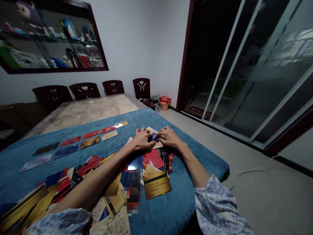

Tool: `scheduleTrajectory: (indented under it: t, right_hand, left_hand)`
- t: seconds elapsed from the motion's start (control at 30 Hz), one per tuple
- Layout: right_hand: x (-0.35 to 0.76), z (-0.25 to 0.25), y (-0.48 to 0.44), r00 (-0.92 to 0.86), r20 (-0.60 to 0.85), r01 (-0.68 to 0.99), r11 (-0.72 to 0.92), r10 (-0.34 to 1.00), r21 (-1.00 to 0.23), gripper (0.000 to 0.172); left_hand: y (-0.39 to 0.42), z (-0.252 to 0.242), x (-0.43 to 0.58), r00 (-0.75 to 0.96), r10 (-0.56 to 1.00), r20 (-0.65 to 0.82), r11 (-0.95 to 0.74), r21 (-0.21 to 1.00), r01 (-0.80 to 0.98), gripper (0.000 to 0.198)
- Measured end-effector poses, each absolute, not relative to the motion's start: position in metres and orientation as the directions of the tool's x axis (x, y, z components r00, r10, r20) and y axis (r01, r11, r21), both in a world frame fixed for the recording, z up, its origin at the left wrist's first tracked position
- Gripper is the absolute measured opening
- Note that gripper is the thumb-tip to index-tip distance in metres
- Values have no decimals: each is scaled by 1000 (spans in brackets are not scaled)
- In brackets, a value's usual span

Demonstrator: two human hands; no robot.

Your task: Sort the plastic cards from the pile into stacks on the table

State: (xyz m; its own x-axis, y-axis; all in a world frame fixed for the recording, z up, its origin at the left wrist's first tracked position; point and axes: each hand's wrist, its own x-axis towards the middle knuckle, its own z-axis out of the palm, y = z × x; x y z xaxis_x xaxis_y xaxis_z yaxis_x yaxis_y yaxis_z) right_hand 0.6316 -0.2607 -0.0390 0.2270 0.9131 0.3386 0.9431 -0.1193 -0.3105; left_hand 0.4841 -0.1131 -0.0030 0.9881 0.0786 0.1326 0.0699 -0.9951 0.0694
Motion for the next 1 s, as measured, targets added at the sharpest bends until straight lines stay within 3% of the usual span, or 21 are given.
scheduleTrajectory:
  t: [0.17, 0.33, 0.6, 0.8, 1.0]
  right_hand:
    - [639, -47, -258, 223, 403, 955, -115, 888, -275, 40]
    - [644, -51, -258, 212, 362, 950, -103, 908, -296, 47]
    - [648, -50, -263, 217, 316, 931, -98, 923, -352, 47]
    - [648, -48, -265, 177, 314, 935, -61, 933, -348, 40]
    - [649, -49, -261, 160, 392, 929, -4, 906, -370, 32]
  left_hand:
    - [-114, -1, 484, 989, 61, 136, -994, 102, 47, 35]
    - [-115, 4, 481, 994, 12, 111, -994, 110, 0, 27]
    - [-112, 7, 480, 997, -14, 80, -991, 130, -24, 29]
    - [-110, 5, 481, 991, -88, 102, -993, 73, -96, 24]
    - [-108, 9, 481, 988, -22, 152, -993, 115, -39, 30]
